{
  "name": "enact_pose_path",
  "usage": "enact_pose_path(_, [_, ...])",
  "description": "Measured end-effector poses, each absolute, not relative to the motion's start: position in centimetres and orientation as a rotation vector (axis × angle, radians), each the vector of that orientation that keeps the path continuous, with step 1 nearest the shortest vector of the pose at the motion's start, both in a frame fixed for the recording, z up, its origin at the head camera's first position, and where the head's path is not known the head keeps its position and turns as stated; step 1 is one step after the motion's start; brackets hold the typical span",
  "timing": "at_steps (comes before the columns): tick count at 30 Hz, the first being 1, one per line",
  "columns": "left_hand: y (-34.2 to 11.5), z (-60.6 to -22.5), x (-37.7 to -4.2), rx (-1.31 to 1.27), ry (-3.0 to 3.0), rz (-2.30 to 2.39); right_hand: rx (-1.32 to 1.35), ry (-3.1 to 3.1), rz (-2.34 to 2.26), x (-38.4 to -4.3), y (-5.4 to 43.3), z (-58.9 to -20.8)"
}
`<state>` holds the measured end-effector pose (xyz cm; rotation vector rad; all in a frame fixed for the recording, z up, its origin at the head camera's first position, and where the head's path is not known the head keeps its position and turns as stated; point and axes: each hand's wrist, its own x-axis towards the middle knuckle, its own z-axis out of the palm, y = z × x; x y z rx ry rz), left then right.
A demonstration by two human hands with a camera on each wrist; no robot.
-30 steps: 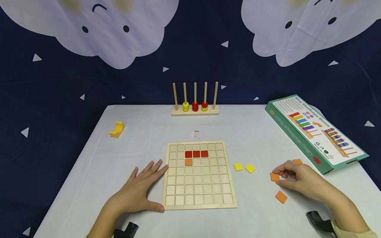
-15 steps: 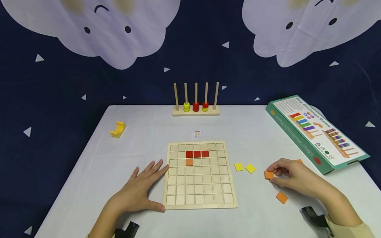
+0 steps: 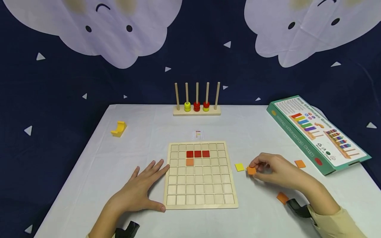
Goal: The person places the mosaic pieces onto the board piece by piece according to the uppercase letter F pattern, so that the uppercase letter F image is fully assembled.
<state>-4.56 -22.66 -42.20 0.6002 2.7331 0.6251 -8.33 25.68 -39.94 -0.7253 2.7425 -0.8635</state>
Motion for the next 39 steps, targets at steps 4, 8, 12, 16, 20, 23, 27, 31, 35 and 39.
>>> enact_pose_path(4, [-22.7,-42.1,-4.6,0.597,2.735,0.622,-0.768,2.728,-0.862,-8.9,24.3,-39.6])
enact_pose_path(8, [-22.6,-42.2,-4.6,0.598,2.735,0.626,-0.818,2.713,-0.864,-9.4,23.0,-39.3])
enact_pose_path(12, [-22.7,-42.2,-4.6,0.602,2.735,0.629,-0.858,2.701,-0.843,-10.1,21.5,-39.0])
enact_pose_path(16, [-22.6,-42.2,-4.6,0.609,2.741,0.626,-0.885,2.683,-0.836,-10.7,20.0,-38.8])
enact_pose_path(20, [-22.7,-42.1,-4.5,0.603,2.737,0.632,-0.932,2.649,-0.848,-11.2,18.5,-38.8])
enact_pose_path(23, [-22.7,-42.1,-4.5,0.603,2.734,0.638,-0.957,2.619,-0.857,-11.6,17.5,-38.9])
enact_pose_path(27, [-22.6,-42.2,-4.5,0.608,2.737,0.640,-0.967,2.605,-0.851,-12.1,16.3,-38.9])
enact_pose_path(31, [-22.7,-42.2,-4.5,0.609,2.742,0.639,-0.989,2.598,-0.847,-12.5,15.2,-39.0])
enact_pose_path(35, [-22.6,-42.2,-4.5,0.609,2.743,0.635,-0.999,2.598,-0.840,-12.9,14.4,-38.9])
enact_pose_path(39, [-22.6,-42.2,-4.5,0.606,2.742,0.631,-1.004,2.598,-0.828,-13.2,13.6,-38.9])
